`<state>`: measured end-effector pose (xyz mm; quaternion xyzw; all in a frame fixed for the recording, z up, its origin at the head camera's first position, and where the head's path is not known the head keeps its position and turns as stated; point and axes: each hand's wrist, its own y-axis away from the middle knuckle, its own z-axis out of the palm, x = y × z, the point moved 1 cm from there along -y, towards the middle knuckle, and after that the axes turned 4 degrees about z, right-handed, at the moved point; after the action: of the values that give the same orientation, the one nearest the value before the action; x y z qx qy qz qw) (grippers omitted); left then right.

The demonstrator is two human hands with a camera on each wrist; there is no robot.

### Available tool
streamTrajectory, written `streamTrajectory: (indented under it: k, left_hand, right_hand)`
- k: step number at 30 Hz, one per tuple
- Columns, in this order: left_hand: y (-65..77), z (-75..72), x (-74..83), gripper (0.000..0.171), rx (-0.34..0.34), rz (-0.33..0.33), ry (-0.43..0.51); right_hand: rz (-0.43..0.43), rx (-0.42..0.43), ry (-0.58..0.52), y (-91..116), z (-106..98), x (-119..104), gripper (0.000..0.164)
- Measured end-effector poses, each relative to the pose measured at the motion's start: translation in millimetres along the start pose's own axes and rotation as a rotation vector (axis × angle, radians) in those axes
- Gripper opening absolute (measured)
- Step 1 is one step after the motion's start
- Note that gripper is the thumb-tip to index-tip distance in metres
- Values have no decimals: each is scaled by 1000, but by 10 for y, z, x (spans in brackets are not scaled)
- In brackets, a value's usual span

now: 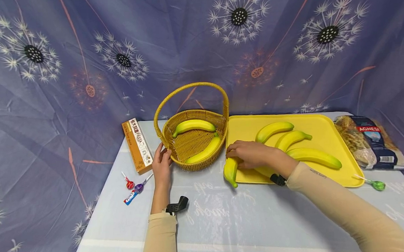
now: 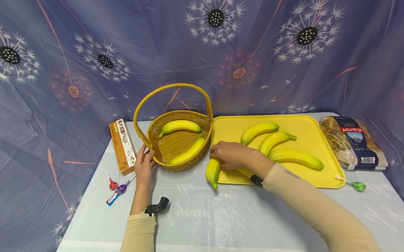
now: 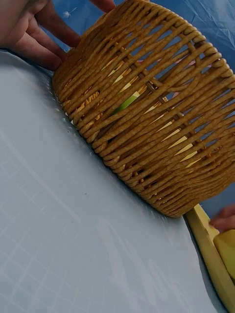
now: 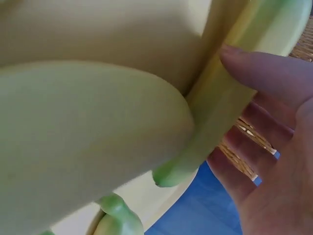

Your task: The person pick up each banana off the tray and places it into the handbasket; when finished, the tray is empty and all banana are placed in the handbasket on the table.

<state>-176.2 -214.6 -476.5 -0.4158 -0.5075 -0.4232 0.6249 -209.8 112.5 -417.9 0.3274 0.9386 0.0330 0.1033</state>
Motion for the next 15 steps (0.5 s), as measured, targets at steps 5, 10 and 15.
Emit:
streamTrajectory:
  k: [5, 10, 15]
  left_hand:
    - [67, 27, 149, 53, -8, 6, -21]
    - [38, 6, 98, 52, -6, -5, -15]
    - [-40, -25, -71, 50, 8, -33, -1]
  right_hand:
    - [56, -3, -80, 7, 49, -29, 40]
    - [56, -15, -47, 1, 93, -48, 36]
    - [54, 43, -13, 48, -20, -47, 35]
